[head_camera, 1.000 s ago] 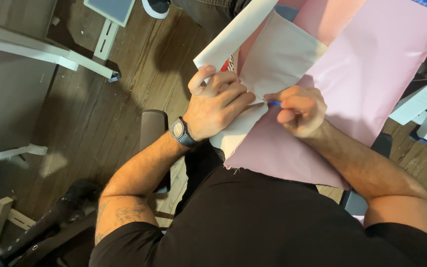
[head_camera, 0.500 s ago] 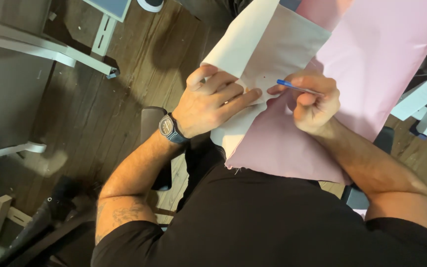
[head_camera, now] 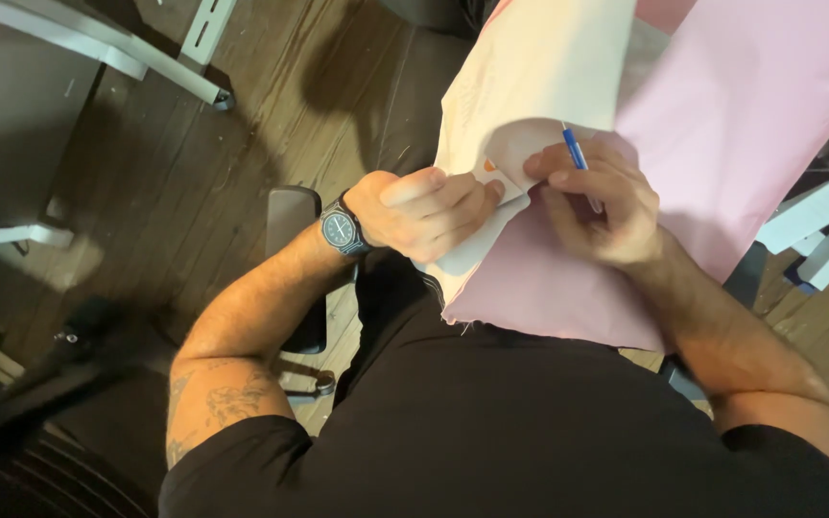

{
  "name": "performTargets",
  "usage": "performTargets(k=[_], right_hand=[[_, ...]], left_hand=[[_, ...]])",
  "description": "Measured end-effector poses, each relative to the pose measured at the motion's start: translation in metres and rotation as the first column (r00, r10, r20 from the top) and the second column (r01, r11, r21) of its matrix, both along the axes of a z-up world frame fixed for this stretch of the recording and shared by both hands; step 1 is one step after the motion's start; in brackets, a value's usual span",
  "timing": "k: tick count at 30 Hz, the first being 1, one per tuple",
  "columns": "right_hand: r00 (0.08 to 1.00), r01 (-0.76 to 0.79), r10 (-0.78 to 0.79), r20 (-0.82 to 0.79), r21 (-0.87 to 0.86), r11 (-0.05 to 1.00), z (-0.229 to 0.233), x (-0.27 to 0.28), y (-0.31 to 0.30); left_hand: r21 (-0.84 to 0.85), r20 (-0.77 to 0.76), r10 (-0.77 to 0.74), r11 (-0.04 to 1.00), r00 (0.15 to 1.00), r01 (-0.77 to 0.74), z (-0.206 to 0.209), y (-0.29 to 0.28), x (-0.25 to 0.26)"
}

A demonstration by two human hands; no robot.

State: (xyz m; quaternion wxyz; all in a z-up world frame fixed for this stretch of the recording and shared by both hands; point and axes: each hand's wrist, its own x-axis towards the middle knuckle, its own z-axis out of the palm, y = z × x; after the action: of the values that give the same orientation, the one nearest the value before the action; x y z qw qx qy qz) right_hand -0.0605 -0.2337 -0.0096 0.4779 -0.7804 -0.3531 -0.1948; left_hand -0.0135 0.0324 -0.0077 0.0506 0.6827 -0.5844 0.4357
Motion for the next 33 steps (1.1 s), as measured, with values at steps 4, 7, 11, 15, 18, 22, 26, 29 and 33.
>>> performTargets(k=[4,7,11,15,18,22,26,29,33], right_hand=[[0.989,0.025,-0.011,0.149,-0.093,0.995,0.004,0.007,0.007],[0.981,0.082,-0.060,0.183,-0.113,0.990,0.005,0.004,0.008],[0.972,0.101,-0.080,0.220,-0.083,0.991,0.019,0.014,0.017],[0.977,0.086,-0.060,0.203,-0.122,0.989,0.070,0.031,0.031],[0.985,0.044,-0.025,0.172,-0.107,0.993,0.066,0.047,0.031],[0.994,0.079,-0.086,0.064,0.103,0.992,0.031,0.070,0.025],[0.979,0.145,-0.172,0.112,0.214,0.966,0.014,0.081,0.028],[0.937,0.162,-0.220,0.272,0.221,0.962,-0.005,0.088,0.018],[0.934,0.122,-0.180,0.308,0.198,0.973,0.014,0.075,0.012]], left_hand=[[-0.067,-0.006,0.040,0.997,0.999,-0.041,-0.002,0.003,-0.007],[-0.082,-0.221,0.112,0.988,0.969,-0.133,0.012,0.011,-0.010],[-0.062,-0.399,0.163,0.977,0.903,-0.204,0.033,0.016,-0.007],[-0.089,-0.494,0.165,0.967,0.854,-0.238,0.082,0.012,0.004],[-0.028,-0.460,0.165,0.979,0.872,-0.200,0.094,0.013,0.012],[0.055,-0.500,0.112,0.994,0.859,-0.098,0.093,0.009,0.029],[0.007,-0.512,0.135,0.988,0.848,-0.153,0.083,0.020,0.026],[-0.028,-0.525,0.164,0.977,0.835,-0.210,0.079,0.030,0.022],[-0.043,-0.597,0.178,0.966,0.782,-0.253,0.078,0.037,0.009]])
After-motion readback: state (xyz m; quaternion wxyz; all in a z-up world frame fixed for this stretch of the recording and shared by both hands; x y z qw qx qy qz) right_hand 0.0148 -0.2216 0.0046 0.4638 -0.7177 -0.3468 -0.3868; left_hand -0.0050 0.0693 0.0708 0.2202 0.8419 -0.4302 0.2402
